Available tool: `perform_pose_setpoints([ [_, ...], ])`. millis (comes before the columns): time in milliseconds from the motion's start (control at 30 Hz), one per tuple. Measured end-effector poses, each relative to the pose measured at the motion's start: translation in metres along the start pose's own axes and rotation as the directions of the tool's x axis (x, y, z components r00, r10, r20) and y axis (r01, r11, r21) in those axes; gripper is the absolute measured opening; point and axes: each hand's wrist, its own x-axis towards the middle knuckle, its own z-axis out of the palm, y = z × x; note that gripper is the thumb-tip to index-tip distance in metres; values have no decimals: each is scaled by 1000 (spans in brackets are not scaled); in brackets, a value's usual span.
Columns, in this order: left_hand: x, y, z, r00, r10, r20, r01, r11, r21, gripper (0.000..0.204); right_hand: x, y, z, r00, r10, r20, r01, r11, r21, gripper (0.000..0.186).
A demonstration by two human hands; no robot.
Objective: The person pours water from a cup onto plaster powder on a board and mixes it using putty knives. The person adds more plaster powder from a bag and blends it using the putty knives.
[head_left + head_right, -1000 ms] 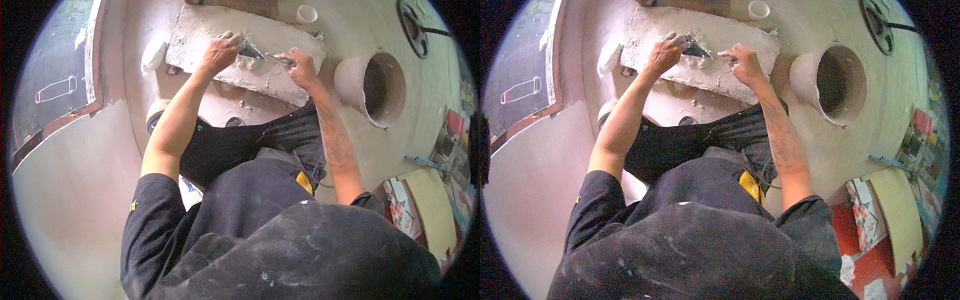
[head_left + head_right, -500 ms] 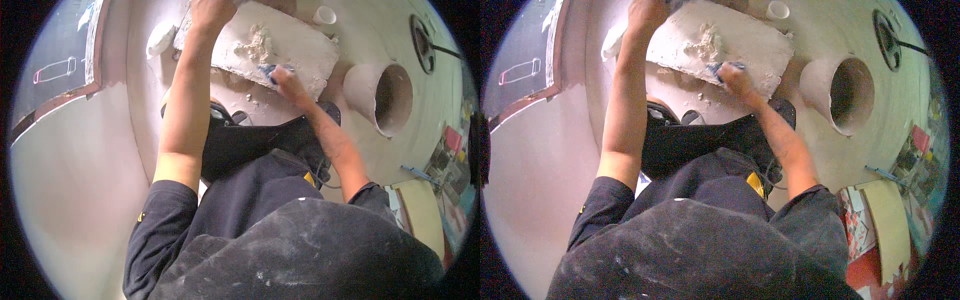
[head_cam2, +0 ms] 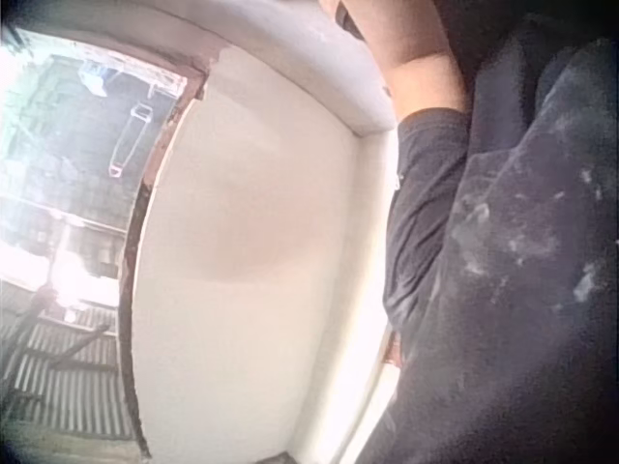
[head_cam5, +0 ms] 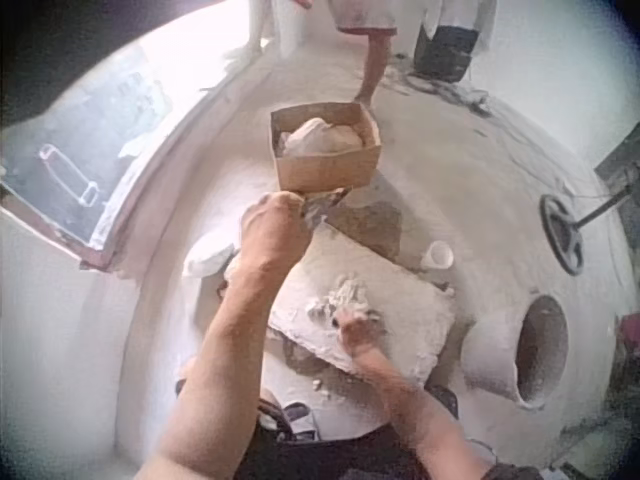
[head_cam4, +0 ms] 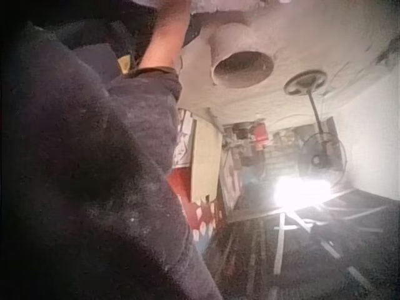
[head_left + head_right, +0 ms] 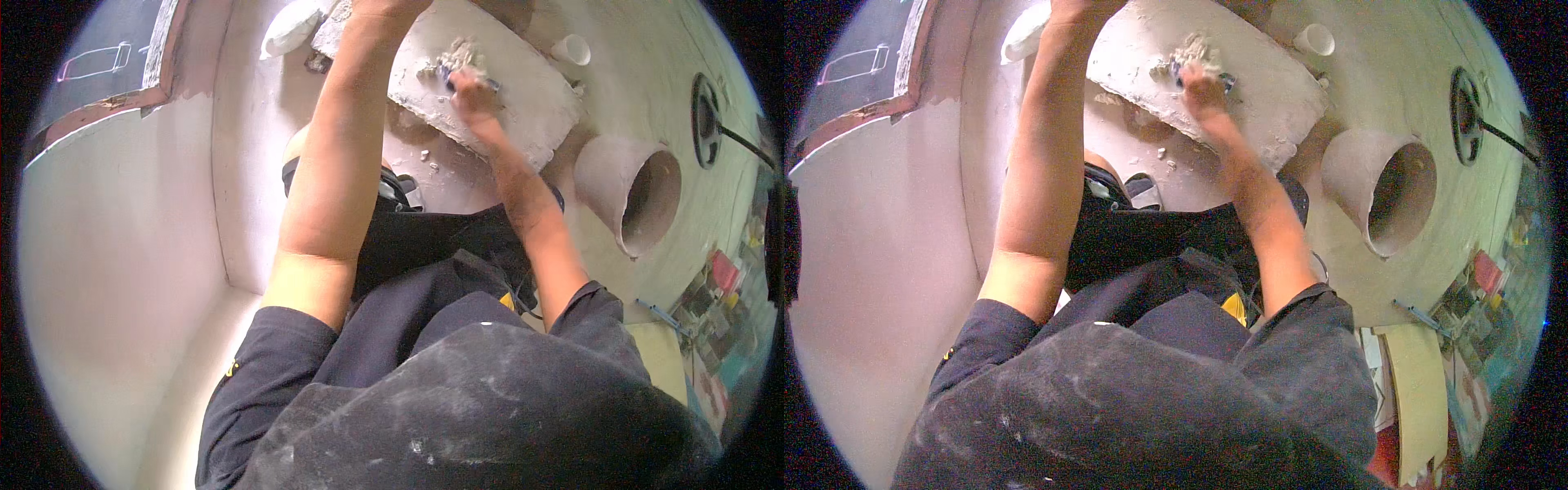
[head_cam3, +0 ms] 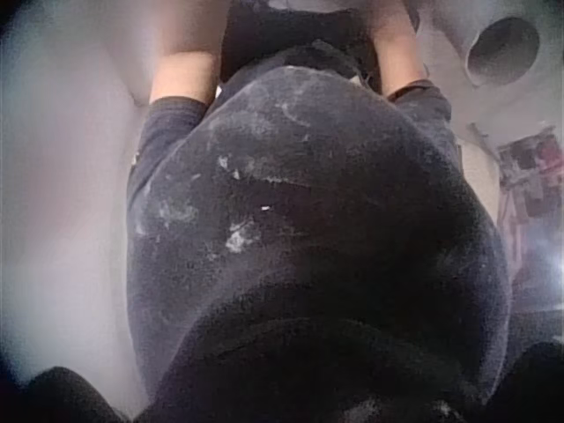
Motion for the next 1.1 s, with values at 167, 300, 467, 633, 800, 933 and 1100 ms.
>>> perform_pose_setpoints([
  [167, 2, -6, 4, 999, -53, 3, 53, 999, 0, 17, 87, 36, -52, 972, 3, 237, -58, 972, 227, 27],
  [300, 2, -9, 3, 998, -60, -18, 60, 997, -40, 17, 108, 51, -73, 963, 27, 270, -85, 975, 205, 30],
  [467, 6, -7, 13, 999, -37, 2, 37, 999, -6, 17, 91, 66, -61, 974, -30, 225, 19, 999, 47, 30],
  [633, 6, -1, 5, 999, -35, 24, 36, 999, -40, 17, 41, 38, -25, 976, -96, 197, 114, 990, -84, 23],
  [800, 5, -5, 9, 998, -59, 32, 60, 997, -37, 17, 54, 31, -53, 986, -165, 34, 166, 986, -28, 18],
  [933, 3, 2, 5, 1000, -26, -17, 25, 998, -63, 17, 60, 41, -41, 980, -44, 195, 71, 988, -135, 22],
  [1100, 3, -5, 0, 1000, -25, -12, 25, 1000, -6, 15, 46, 46, -31, 972, -113, 206, 116, 993, -1, 24],
])
